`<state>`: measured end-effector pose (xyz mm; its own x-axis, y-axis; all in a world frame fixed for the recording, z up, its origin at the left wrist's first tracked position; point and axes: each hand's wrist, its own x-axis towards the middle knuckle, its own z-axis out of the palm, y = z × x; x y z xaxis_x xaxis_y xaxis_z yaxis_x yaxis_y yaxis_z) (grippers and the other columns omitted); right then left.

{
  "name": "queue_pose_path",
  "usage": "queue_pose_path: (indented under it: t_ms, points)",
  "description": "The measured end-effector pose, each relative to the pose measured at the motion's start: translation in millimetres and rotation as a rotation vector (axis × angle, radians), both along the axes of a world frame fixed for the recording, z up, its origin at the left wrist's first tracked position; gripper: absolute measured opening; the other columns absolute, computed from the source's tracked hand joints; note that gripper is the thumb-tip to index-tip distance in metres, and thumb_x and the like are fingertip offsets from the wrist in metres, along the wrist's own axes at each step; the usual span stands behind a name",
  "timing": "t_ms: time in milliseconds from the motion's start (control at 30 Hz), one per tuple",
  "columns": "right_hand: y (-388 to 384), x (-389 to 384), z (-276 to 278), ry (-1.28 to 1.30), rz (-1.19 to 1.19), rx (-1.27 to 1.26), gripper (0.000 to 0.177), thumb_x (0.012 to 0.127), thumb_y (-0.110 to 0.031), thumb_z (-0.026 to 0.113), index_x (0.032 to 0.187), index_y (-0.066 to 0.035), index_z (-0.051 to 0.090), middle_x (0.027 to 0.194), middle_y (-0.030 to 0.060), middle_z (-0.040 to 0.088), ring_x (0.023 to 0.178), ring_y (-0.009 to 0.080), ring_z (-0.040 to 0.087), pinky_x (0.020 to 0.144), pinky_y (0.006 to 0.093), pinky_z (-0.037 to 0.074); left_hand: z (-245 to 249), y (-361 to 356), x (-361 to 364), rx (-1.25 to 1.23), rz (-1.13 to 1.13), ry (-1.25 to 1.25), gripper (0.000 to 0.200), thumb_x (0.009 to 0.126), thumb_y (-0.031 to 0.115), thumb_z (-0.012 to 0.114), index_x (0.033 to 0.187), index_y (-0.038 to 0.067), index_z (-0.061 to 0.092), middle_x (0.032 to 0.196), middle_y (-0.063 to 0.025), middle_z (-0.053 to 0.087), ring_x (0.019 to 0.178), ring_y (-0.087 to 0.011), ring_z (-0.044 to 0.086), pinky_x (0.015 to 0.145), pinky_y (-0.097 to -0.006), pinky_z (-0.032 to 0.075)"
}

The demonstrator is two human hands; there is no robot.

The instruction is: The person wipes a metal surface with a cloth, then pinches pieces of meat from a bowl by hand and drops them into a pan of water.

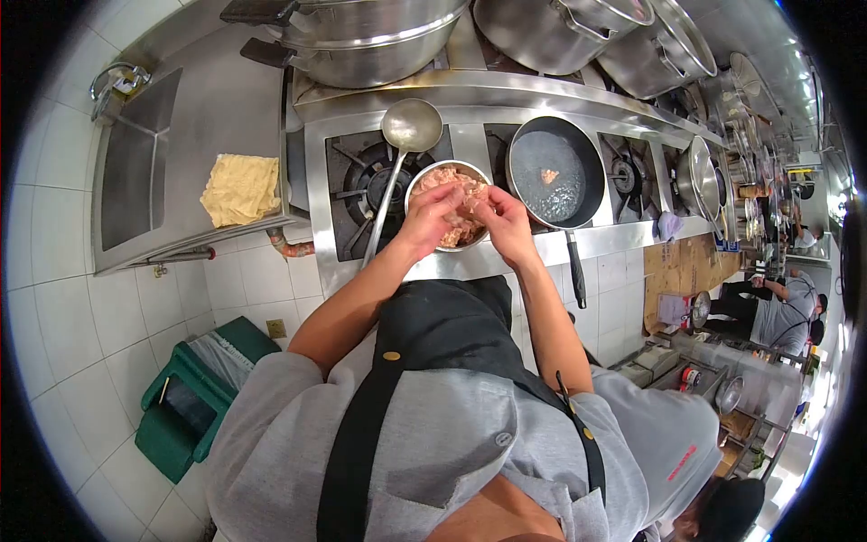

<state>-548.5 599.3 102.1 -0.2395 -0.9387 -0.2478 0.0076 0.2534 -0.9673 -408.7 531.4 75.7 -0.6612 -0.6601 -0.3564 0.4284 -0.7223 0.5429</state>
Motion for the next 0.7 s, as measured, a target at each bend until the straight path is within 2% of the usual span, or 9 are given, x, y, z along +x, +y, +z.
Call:
queue_pose_path:
  t_ms: [33,67,133,167,267,367,467,567,700]
  points:
    - [-2,5,4,0.014,-0.025,-0.064,0.023,0.088,-0.012,0.056,0.107,0.001,0.06,0.082,0.0071,0.061,0.07,0.0216,0.058,0.071,0.0265,0.046,-2,0,-3,0.027,-0.029,0.067,0.022,0.089,0.011,0.056,0.107,-0.001,0.056,0.097,-0.0066,0.06,0.086,-0.0154,0.06,0.07,-0.0295,0.05]
    - [-3,1,-4,0.199,-0.035,-0.155,0.025,0.088,-0.013,0.056,0.108,0.002,0.059,0.083,0.0083,0.061,0.072,0.0218,0.058,0.071,0.0273,0.046,-4,0,-5,0.053,-0.059,0.135,0.023,0.089,0.01,0.056,0.109,-0.001,0.055,0.098,-0.0071,0.06,0.087,-0.0158,0.06,0.072,-0.0305,0.05]
    - [-11,-7,-13,0.573,-0.055,-0.343,0.028,0.088,-0.013,0.056,0.11,0.004,0.058,0.087,0.0107,0.061,0.075,0.0223,0.059,0.072,0.0288,0.047,-12,-5,-7,-0.006,-0.1,0.062,0.022,0.088,0.005,0.057,0.108,-0.001,0.054,0.097,-0.0074,0.06,0.086,-0.0168,0.061,0.073,-0.0313,0.051]
    - [-7,-10,-16,0.548,-0.061,-0.3,0.029,0.088,-0.014,0.057,0.109,0.005,0.058,0.09,0.0136,0.061,0.081,0.0229,0.06,0.074,0.0303,0.047,-17,-8,-7,-0.036,-0.121,0.027,0.022,0.087,0.003,0.057,0.108,-0.002,0.054,0.097,-0.0076,0.06,0.086,-0.0174,0.061,0.074,-0.0316,0.052]
    - [0,-4,-5,0.548,-0.159,-0.233,0.03,0.084,-0.015,0.063,0.108,0.004,0.06,0.09,0.0147,0.062,0.081,0.0221,0.061,0.072,0.0297,0.048,-15,-11,-7,-0.14,-0.133,-0.069,0.023,0.084,-0.002,0.058,0.107,-0.002,0.053,0.095,-0.0087,0.059,0.083,-0.0185,0.063,0.073,-0.03,0.054]
    - [6,4,15,0.54,-0.067,-0.228,0.035,0.077,-0.012,0.069,0.107,0.004,0.061,0.09,0.015,0.062,0.075,0.0201,0.062,0.067,0.0281,0.049,-4,-15,-7,-0.185,-0.138,-0.106,0.024,0.081,-0.006,0.059,0.104,-0.002,0.053,0.095,-0.0099,0.059,0.08,-0.0186,0.063,0.072,-0.0285,0.054]
    - [8,-2,12,0.578,-0.05,-0.221,0.041,0.07,-0.007,0.072,0.107,0.005,0.06,0.088,0.0135,0.065,0.073,0.0159,0.063,0.064,0.0258,0.05,-5,-16,-9,-0.275,-0.153,-0.138,0.027,0.079,-0.008,0.059,0.104,-0.002,0.053,0.095,-0.0103,0.059,0.083,-0.0183,0.063,0.074,-0.0286,0.054]
    - [6,-12,10,0.422,-0.092,-0.054,0.038,0.068,-0.001,0.07,0.104,0.006,0.061,0.087,0.0114,0.067,0.075,0.0128,0.062,0.067,0.0253,0.05,-10,-17,-11,-0.224,-0.097,-0.044,0.031,0.074,-0.009,0.063,0.104,-0.004,0.055,0.092,-0.0076,0.059,0.079,-0.014,0.061,0.064,-0.0257,0.053]
    - [2,-15,9,0.06,-0.213,-0.068,0.034,0.065,0.004,0.066,0.099,0.007,0.062,0.087,0.01,0.067,0.078,0.0135,0.062,0.069,0.0248,0.05,-5,-12,-9,-0.313,-0.053,-0.062,0.032,0.073,-0.008,0.064,0.104,-0.004,0.055,0.091,-0.0078,0.06,0.076,-0.0139,0.061,0.063,-0.0255,0.053]
